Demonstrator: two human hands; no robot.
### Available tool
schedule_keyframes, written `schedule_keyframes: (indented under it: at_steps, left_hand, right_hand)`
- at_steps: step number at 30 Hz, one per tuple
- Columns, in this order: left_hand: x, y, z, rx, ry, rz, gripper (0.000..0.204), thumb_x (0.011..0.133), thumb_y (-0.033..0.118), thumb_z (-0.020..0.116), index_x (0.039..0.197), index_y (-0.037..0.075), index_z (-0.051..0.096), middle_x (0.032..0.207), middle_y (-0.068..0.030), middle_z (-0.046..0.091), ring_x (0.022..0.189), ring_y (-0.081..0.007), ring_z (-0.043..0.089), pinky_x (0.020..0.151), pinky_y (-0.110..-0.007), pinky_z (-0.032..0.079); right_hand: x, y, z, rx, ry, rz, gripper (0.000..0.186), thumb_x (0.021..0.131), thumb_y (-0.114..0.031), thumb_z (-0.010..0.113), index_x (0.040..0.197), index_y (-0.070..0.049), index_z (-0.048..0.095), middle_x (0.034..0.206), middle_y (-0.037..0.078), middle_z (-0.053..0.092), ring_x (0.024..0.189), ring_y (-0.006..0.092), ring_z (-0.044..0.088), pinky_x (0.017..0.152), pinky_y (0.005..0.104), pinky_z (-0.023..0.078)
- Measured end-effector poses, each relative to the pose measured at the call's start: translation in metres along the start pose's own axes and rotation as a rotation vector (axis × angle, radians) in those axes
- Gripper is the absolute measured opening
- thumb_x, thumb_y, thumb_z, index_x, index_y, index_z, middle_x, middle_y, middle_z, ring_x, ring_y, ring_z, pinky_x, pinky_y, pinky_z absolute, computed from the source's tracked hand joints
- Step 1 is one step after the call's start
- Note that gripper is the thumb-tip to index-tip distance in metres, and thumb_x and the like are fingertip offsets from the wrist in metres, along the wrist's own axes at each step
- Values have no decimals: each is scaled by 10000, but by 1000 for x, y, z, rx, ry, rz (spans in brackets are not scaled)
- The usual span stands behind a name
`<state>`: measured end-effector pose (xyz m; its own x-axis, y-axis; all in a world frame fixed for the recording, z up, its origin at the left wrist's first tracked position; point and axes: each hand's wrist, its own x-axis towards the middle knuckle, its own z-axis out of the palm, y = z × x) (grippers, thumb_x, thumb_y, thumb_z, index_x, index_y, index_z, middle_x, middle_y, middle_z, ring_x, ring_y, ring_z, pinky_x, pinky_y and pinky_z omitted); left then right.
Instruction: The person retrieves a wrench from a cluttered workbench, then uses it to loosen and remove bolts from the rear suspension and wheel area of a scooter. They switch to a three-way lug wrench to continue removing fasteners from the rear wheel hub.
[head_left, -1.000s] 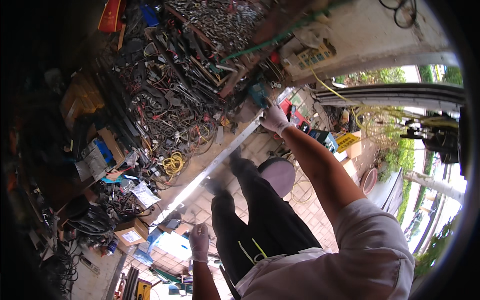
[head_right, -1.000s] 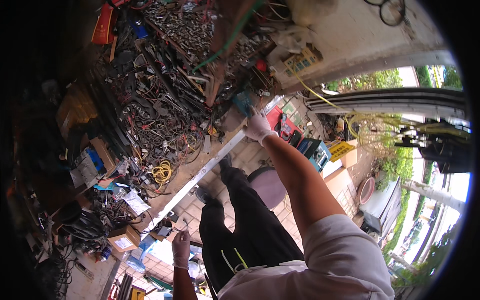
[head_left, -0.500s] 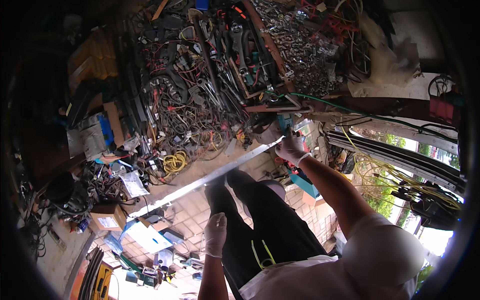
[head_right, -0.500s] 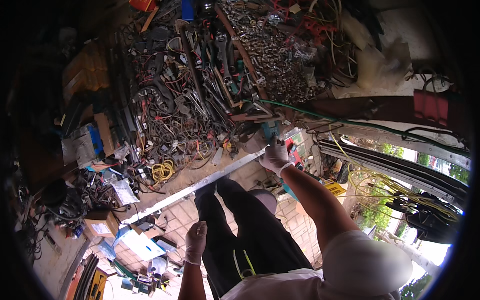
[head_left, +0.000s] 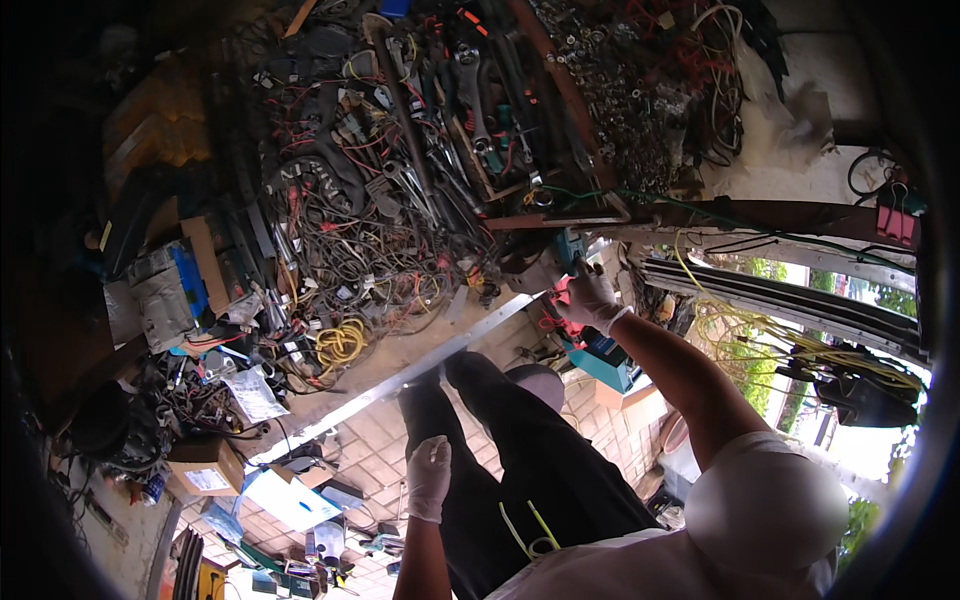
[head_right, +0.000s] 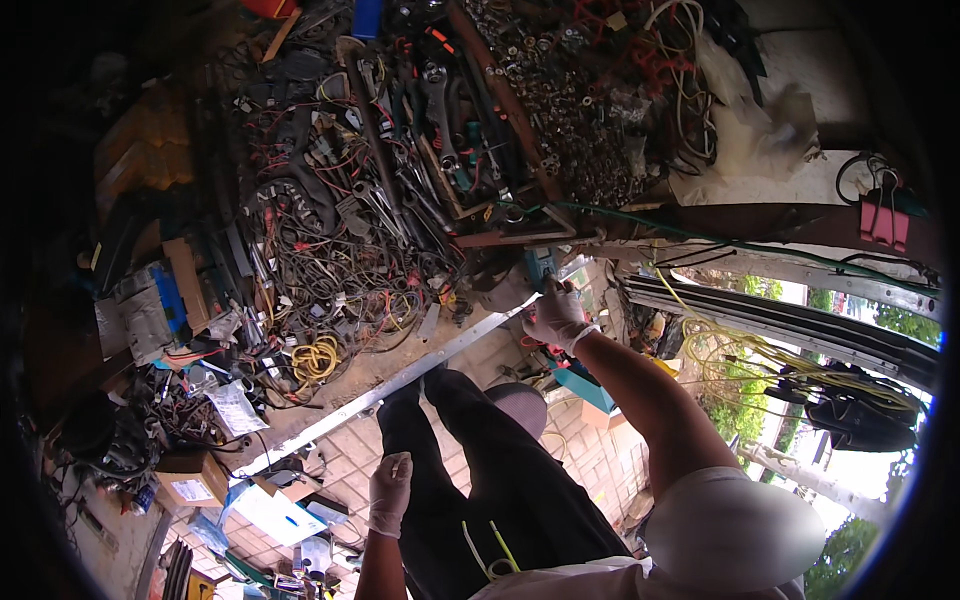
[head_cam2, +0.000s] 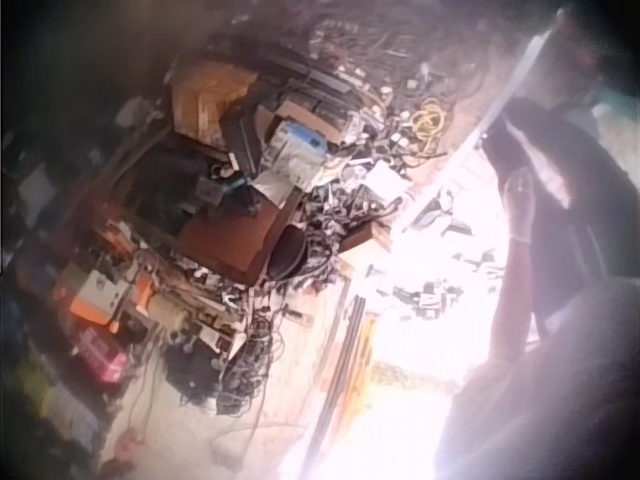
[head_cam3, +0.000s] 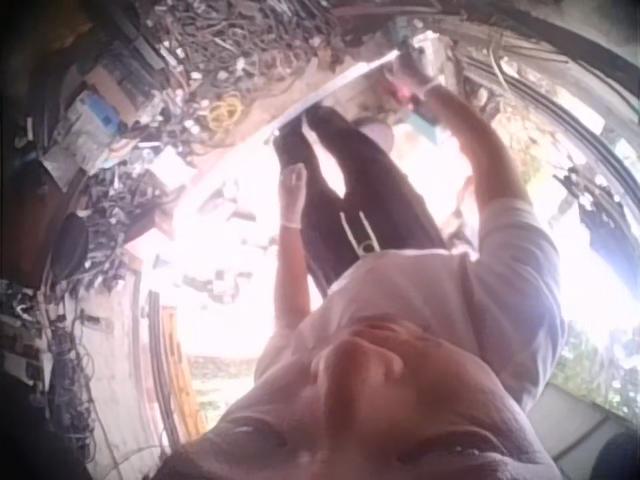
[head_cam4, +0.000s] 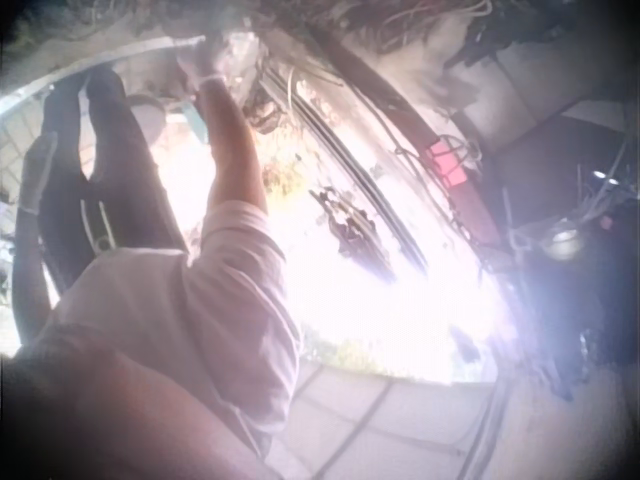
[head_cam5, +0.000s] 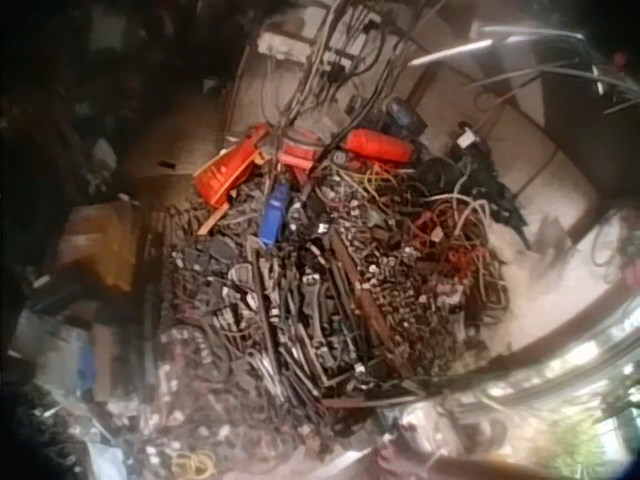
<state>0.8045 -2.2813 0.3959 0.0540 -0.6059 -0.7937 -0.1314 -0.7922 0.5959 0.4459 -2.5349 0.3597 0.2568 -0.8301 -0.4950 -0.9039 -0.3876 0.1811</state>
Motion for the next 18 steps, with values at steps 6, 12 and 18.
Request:
schedule_keyframes:
  at_steps: [6, 12, 18]
  left_hand:
    - [7, 1, -16, 79, 22, 15, 245, 921, 213, 618, 1048, 12, 682, 1014, -158, 693, 924, -282, 676, 814, -350, 530]
    - [11, 2, -15, 132, 16, 35, 203, 916, 163, 617, 1031, 10, 685, 1018, -165, 687, 921, -296, 674, 811, -350, 532]
    - [23, 13, 10, 44, 43, -13, 202, 916, 163, 624, 1035, 11, 686, 1014, -152, 693, 925, -284, 673, 820, -343, 528]
  right_hand:
    - [2, -1, -4, 114, -120, 94, 404, 733, -427, 635, 840, -49, 729, 1113, 257, 540, 1025, 399, 542, 931, 483, 405]
    - [0, 0, 4, 41, 107, -20, 326, 671, -380, 655, 713, -58, 665, 1021, 232, 542, 931, 385, 538, 876, 475, 395]
    - [1, 0, -17, 122, -152, 35, 454, 782, -485, 643, 765, -34, 694, 1172, 295, 532, 1087, 426, 534, 967, 487, 408]
